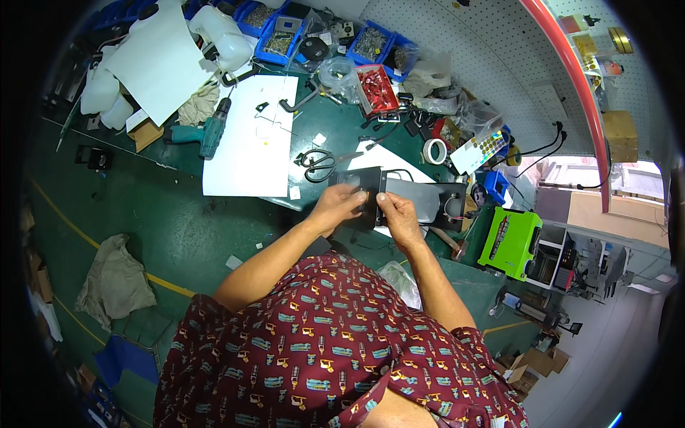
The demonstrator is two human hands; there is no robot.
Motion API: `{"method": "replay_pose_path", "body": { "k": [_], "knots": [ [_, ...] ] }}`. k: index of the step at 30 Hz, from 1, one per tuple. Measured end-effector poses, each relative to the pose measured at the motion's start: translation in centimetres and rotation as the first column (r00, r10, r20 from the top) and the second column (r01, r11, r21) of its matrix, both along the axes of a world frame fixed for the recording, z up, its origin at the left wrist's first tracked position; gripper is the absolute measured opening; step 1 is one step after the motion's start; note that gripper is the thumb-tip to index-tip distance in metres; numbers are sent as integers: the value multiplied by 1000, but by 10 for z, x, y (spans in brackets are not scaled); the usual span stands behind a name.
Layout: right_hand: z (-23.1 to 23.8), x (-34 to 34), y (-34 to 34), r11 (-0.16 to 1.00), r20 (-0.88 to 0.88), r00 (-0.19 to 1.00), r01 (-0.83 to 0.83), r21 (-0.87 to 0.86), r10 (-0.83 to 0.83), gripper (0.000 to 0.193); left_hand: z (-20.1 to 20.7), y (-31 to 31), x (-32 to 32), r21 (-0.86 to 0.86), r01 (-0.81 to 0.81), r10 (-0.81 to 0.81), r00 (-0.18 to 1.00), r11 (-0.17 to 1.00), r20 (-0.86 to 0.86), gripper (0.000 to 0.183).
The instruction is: The person assembles a small electronic device by connecting wires and securing components with tape. They then use a power drill to fasten screws into a green plastic housing, completing the assembly.
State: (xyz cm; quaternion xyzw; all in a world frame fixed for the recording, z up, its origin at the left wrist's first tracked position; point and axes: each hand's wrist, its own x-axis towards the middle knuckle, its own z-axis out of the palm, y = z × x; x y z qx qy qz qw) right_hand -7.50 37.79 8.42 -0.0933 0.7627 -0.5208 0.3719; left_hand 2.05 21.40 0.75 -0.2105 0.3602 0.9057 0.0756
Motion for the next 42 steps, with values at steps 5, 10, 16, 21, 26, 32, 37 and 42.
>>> {"method": "replay_pose_path", "body": {
  "k": [5,10,16,21,26,32,37,42],
  "knots": [
    [-9,-3,5,1000,4,1000,-3,3,3,34,12,-2,-5,-70,19,-15,998,997,59,38],
    [-2,-3,2,1000,46,999,6,3,-6,32,14,0,-8,-157,37,-25,997,987,74,42],
    [7,-4,1,1000,111,994,17,15,-19,31,12,2,-11,-190,48,-37,997,981,63,45],
    [12,-8,-1,1000,201,980,15,6,-16,33,13,-7,-14,-200,126,-115,991,972,65,51],
    [12,-11,2,1000,234,972,26,-5,-24,34,18,-11,-16,-202,158,-145,986,966,81,52],
    [11,-12,3,1000,212,977,15,4,-16,32,-1,-22,-9,-179,131,-106,984,975,146,43],
    [15,-7,-3,999,217,976,31,16,-34,29,-6,-28,1,-218,173,-152,982,960,112,39],
    [12,-7,-2,999,193,980,44,27,-48,26,-1,-16,-6,-320,203,-180,979,925,100,44]
  ]
}}
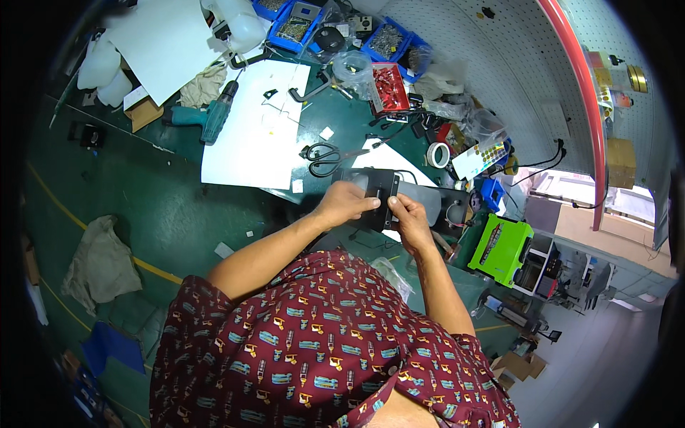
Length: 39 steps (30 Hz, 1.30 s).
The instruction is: The person assembles a small electronic device by connecting wires and securing components with tape. They then use a power drill to fasten screws into a green plastic housing, completing the assembly.
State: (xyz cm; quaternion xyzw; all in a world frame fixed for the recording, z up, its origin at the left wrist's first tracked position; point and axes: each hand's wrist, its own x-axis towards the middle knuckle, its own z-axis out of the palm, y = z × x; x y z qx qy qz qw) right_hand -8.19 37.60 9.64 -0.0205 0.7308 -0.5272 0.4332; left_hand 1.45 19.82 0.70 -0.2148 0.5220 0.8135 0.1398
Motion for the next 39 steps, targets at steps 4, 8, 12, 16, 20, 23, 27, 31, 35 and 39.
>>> {"method": "replay_pose_path", "body": {
  "k": [4,8,12,16,20,23,27,31,35,39],
  "knots": [
    [7,2,-2,1000,5,1000,1,7,-1,26,2,3,-4,-91,11,-14,999,996,-33,45],
    [7,-1,1,1000,19,1000,-5,13,5,27,0,9,-9,-79,-1,-3,999,997,-45,45],
    [8,5,-1,999,7,999,43,16,-43,30,6,7,-8,-29,-6,5,1000,1000,-31,44],
    [-19,13,5,999,-98,995,22,-27,-25,30,8,1,0,8,-34,33,999,999,18,43],
    [-19,30,2,986,-176,975,113,-126,-134,31,4,-16,1,45,-5,3,999,999,47,41],
    [-16,44,7,930,-81,943,301,-209,-323,42,-7,-34,-1,1,19,-19,998,1000,57,37],
    [-27,69,10,833,-139,828,511,-210,-543,49,-37,-57,-18,-43,189,-188,982,981,31,26],
    [-40,101,-7,704,-241,662,679,-208,-710,48,-41,-82,-41,-67,458,-460,888,886,-18,23],
    [-40,128,-36,629,-473,495,758,-175,-729,44,-39,-92,-51,-87,596,-600,799,798,-31,23],
    [-39,137,-54,649,-655,448,756,-86,-608,60,-32,-87,-55,-4,669,-668,743,744,-46,26]
  ]
}}
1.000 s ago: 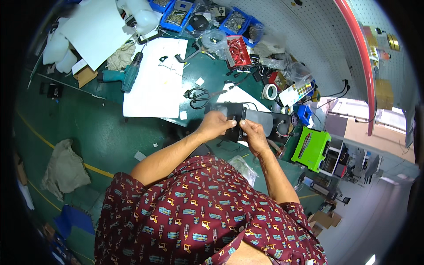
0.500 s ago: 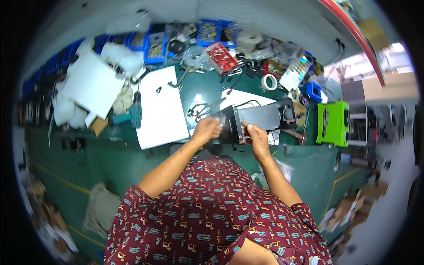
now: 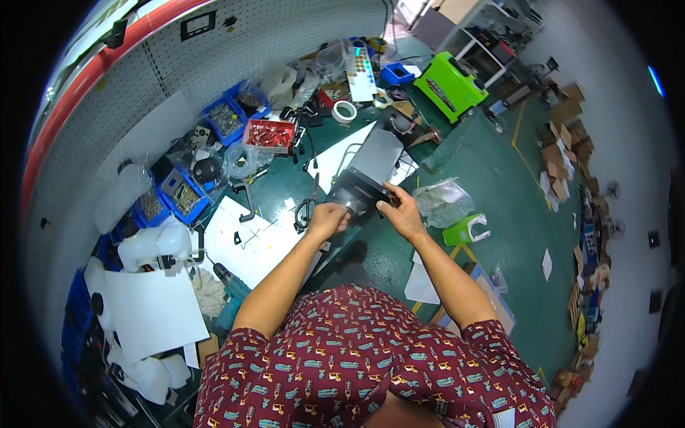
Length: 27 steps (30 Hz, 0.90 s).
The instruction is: The person assembles a small electronic device by connecting wires and securing components with tape. They then use a power drill to fasten screws into a green plastic housing, completing the assembly.
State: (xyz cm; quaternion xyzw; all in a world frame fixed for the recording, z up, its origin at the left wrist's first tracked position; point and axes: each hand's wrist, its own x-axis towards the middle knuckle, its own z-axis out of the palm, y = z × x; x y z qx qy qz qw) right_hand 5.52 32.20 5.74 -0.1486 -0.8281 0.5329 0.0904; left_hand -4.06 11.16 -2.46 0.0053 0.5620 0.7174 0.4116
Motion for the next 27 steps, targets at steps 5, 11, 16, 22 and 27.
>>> {"method": "replay_pose_path", "body": {
  "k": [5,11,16,22,27],
  "knots": [
    [-4,-7,-7,983,0,1000,6,184,-6,59,24,21,0,99,-85,79,995,991,59,36],
    [7,-21,-15,960,113,993,-48,277,17,47,35,30,-7,122,-184,178,982,975,59,39],
    [5,-23,-10,905,108,994,-57,421,12,34,32,36,-5,178,-190,175,980,966,94,37],
    [11,-25,-16,867,76,994,-108,487,81,40,18,40,-6,229,-230,215,972,946,89,34],
    [24,-36,-4,885,223,966,-218,412,134,43,11,53,0,171,-269,252,961,948,114,34]
  ]
}}
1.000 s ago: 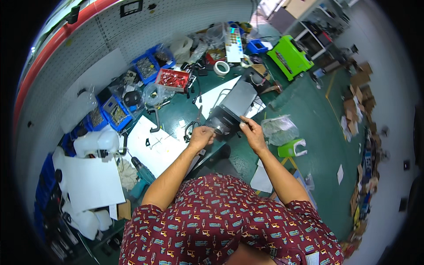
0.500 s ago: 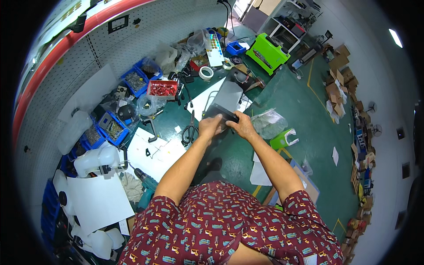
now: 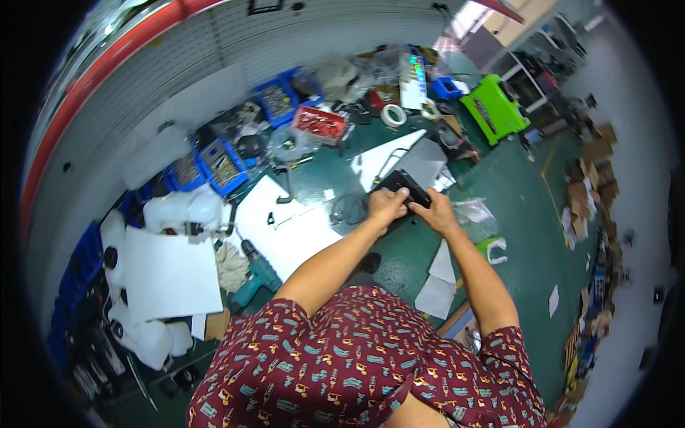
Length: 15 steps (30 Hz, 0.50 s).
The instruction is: The person assembles a small electronic device by connecting wires and securing components with tape. They then use a power drill to fasten screws into a green plastic housing, completing the assembly.
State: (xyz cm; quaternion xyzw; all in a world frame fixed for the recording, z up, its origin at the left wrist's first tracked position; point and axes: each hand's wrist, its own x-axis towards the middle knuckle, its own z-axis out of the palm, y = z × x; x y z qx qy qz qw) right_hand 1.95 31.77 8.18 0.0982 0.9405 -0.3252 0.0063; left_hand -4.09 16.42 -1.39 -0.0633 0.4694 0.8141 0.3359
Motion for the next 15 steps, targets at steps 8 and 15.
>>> {"method": "replay_pose_path", "body": {
  "k": [8,15],
  "knots": [
    [18,-40,5,942,147,949,-301,152,279,44,20,-3,3,-146,16,-6,998,989,70,35],
    [-8,-41,12,913,-28,913,-404,65,406,36,25,-11,4,-130,7,1,998,991,62,36]
  ]
}}
